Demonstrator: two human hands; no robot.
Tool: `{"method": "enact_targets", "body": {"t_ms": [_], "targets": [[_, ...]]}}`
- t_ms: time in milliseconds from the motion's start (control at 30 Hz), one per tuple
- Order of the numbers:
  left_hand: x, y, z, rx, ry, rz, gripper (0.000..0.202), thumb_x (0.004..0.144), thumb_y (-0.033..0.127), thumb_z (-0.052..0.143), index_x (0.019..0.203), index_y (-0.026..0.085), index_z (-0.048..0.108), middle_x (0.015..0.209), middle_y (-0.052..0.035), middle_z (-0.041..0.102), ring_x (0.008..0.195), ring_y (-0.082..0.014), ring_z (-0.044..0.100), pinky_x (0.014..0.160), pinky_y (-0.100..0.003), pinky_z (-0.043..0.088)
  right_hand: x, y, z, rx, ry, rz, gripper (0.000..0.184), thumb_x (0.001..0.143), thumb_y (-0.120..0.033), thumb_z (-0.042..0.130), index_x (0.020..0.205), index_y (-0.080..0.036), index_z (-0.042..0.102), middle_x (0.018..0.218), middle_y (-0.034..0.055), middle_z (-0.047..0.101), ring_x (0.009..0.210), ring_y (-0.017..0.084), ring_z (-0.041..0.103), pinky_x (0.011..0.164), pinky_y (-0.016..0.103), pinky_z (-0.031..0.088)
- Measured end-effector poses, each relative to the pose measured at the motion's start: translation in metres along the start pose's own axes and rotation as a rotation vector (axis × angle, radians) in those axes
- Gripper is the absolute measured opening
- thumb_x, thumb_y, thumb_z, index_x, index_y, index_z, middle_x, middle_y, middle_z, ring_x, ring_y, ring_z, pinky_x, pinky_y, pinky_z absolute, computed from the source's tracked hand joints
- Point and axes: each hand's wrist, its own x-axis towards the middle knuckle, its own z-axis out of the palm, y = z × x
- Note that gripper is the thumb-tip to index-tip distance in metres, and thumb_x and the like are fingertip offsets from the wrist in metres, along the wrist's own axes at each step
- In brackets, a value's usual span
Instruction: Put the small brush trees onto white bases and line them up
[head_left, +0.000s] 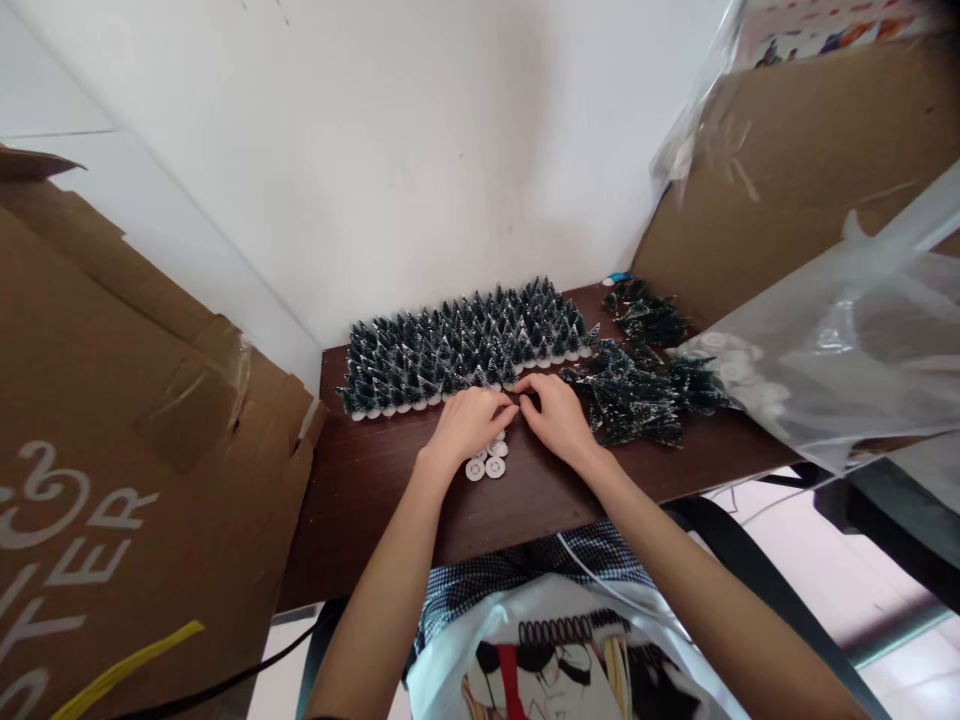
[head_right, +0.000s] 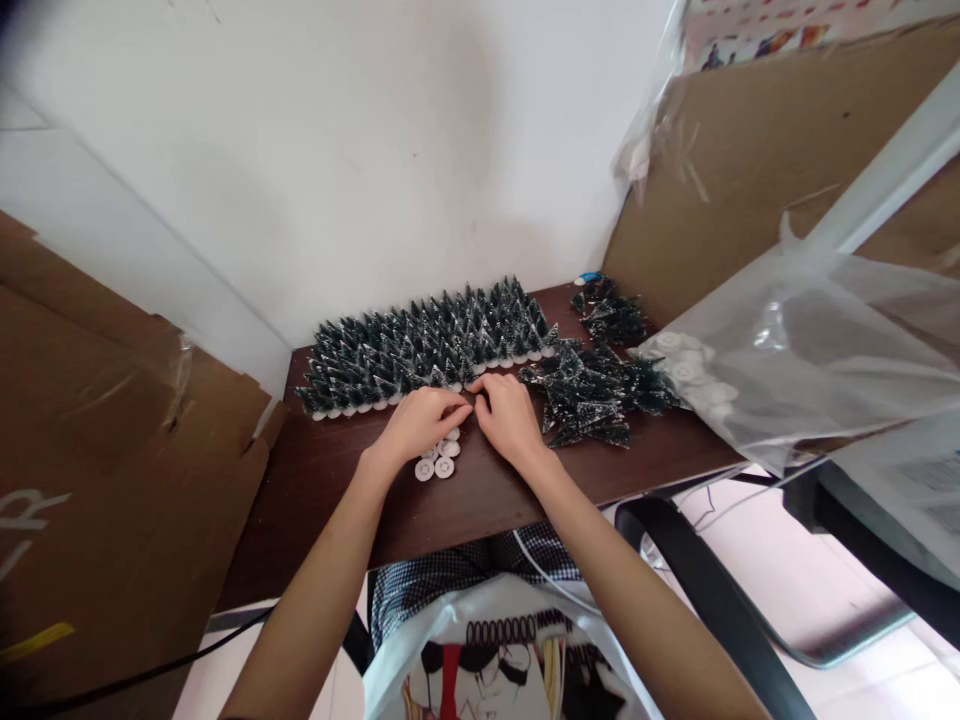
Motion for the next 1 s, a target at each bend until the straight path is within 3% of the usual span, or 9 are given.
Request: {"method": "enact_targets", "body": {"t_ms": [767, 1000], "targets": [[-0.0002, 0.0013, -0.0004, -0.008, -0.015, -0.004, 0.029, 0.097, 0.029, 0.048, 0.091, 0.022, 0.076, 0.085, -0.0025, 0.075, 0.076, -0.0190, 0.066, 0.065, -0.027, 0.040, 0.0006, 0.0024, 0.0010, 0.077, 0.021, 0.046, 0.018, 0.086, -0.010, 0.057, 0.095, -0.020, 0.069, 0.100, 0.0072, 0.075, 0.100, 0.027, 0.064, 0.091, 0.041, 0.047], [-0.0003, 0.0010, -0.0007, -0.011, -0.020, -0.007, 0.028, 0.097, 0.030, 0.049, 0.093, 0.022, 0.076, 0.083, -0.0024, 0.075, 0.075, -0.0185, 0.065, 0.065, -0.027, 0.040, -0.0010, -0.0011, -0.0024, -0.035, 0.028, 0.024, 0.023, 0.086, -0.005, 0.053, 0.092, -0.019, 0.070, 0.096, 0.0076, 0.075, 0.098, 0.027, 0.062, 0.090, 0.040, 0.046]]}}
